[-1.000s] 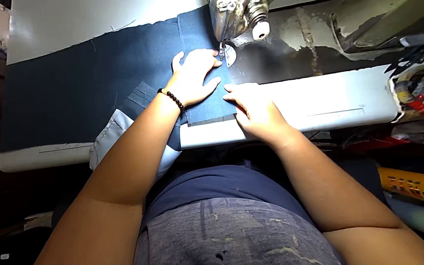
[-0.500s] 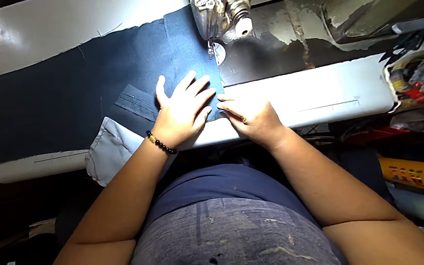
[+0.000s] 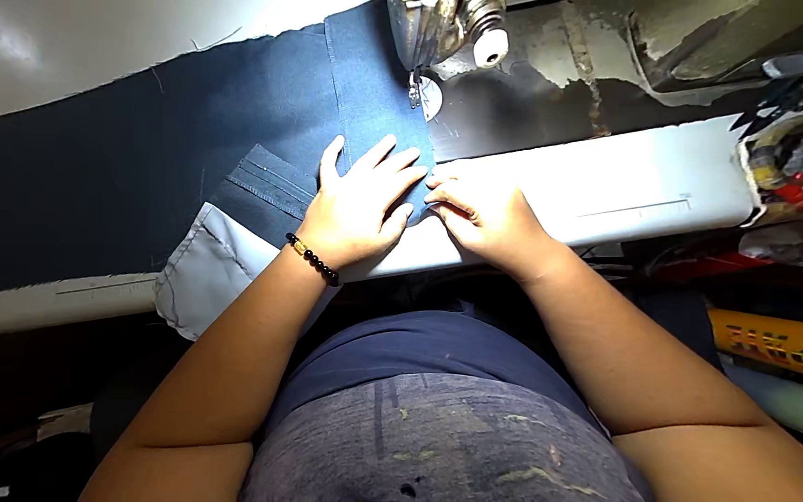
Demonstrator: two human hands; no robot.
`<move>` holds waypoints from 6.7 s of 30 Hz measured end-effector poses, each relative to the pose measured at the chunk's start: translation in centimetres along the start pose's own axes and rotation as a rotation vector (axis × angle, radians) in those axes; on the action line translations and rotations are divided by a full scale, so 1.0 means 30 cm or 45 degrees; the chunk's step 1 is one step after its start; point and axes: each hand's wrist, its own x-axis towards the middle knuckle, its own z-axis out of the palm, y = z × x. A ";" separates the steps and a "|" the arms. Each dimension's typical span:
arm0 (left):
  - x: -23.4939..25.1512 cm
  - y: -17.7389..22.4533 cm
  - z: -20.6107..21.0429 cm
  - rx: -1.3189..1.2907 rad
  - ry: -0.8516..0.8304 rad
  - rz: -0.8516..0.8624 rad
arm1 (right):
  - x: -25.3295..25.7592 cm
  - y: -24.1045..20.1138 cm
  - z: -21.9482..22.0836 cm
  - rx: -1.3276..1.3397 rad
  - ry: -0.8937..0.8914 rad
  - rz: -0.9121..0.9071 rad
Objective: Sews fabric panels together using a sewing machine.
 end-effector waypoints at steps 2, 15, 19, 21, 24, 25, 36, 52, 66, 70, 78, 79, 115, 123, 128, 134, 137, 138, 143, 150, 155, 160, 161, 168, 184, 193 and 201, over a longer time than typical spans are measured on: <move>-0.001 -0.017 0.000 -0.030 0.001 0.031 | 0.014 0.005 -0.011 0.024 -0.058 -0.004; 0.090 -0.108 -0.032 -0.020 -0.033 0.069 | 0.140 0.084 -0.056 0.034 -0.222 -0.050; 0.165 -0.173 -0.046 0.039 -0.055 0.069 | 0.203 0.136 -0.044 0.007 -0.201 -0.046; 0.186 -0.192 -0.051 0.049 -0.056 0.070 | 0.213 0.141 -0.033 0.003 -0.170 -0.017; 0.197 -0.200 -0.054 0.059 -0.077 0.083 | 0.192 0.139 -0.018 -0.030 -0.124 -0.032; 0.197 -0.199 -0.056 0.059 -0.086 0.091 | 0.185 0.137 -0.017 -0.060 -0.129 -0.031; 0.194 -0.190 -0.082 0.219 -0.049 0.266 | 0.003 -0.086 -0.010 0.035 0.081 -0.284; 0.022 -0.142 0.096 -0.072 0.125 -0.170 | -0.821 0.211 -0.678 -0.511 0.488 1.605; 0.087 -0.189 0.071 -0.124 0.282 -0.054 | -0.603 0.393 -0.680 -0.840 -0.126 2.259; 0.110 -0.206 0.064 -0.173 0.248 -0.040 | -0.614 0.393 -0.669 -0.829 -0.033 2.233; 0.114 -0.227 0.078 -0.208 0.270 -0.037 | -0.680 0.369 -0.678 -0.846 -0.022 2.002; 0.113 -0.225 0.078 -0.215 0.275 -0.041 | -0.687 0.363 -0.678 -0.873 0.015 1.953; 0.101 -0.112 0.009 -0.080 0.318 0.003 | -0.407 0.137 -0.463 0.580 0.695 0.621; 0.126 -0.128 0.009 -0.113 0.316 0.057 | -0.223 0.135 -0.324 0.370 0.407 0.686; 0.148 -0.124 -0.007 -0.257 0.445 -0.102 | 0.028 0.101 -0.232 0.144 0.006 0.209; 0.146 -0.122 -0.001 -0.338 0.518 -0.098 | 0.289 0.136 -0.068 0.042 -0.255 0.148; 0.145 -0.123 0.002 -0.344 0.551 -0.080 | 0.300 0.172 -0.006 0.038 -0.190 0.198; 0.144 -0.122 0.002 -0.348 0.548 -0.076 | 0.297 0.175 0.001 0.039 -0.163 0.206; 0.152 -0.121 0.000 -0.369 0.503 -0.047 | 0.298 0.174 0.002 0.096 -0.084 0.247; 0.151 -0.124 0.005 -0.363 0.488 -0.037 | 0.304 0.176 0.003 0.101 -0.079 0.290; 0.152 -0.120 -0.001 -0.337 0.440 -0.049 | 0.307 0.175 0.006 0.046 -0.061 0.269; 0.153 -0.113 -0.008 -0.319 0.396 -0.085 | 0.310 0.159 -0.033 0.513 0.037 0.638; 0.153 -0.113 -0.008 -0.320 0.389 -0.088 | 0.305 0.156 -0.050 0.629 0.032 0.680; 0.150 -0.131 -0.001 -0.298 0.401 0.057 | 0.162 0.092 -0.059 0.017 -0.253 0.130; 0.182 -0.169 -0.003 -0.331 0.152 0.088 | 0.119 0.106 -0.017 -0.109 -0.123 0.057; 0.188 -0.178 -0.010 -0.337 0.106 0.104 | 0.125 0.094 -0.024 -0.116 -0.104 0.104; 0.251 -0.242 -0.024 -0.320 0.108 0.107 | 0.172 0.098 -0.024 -0.267 -0.227 0.321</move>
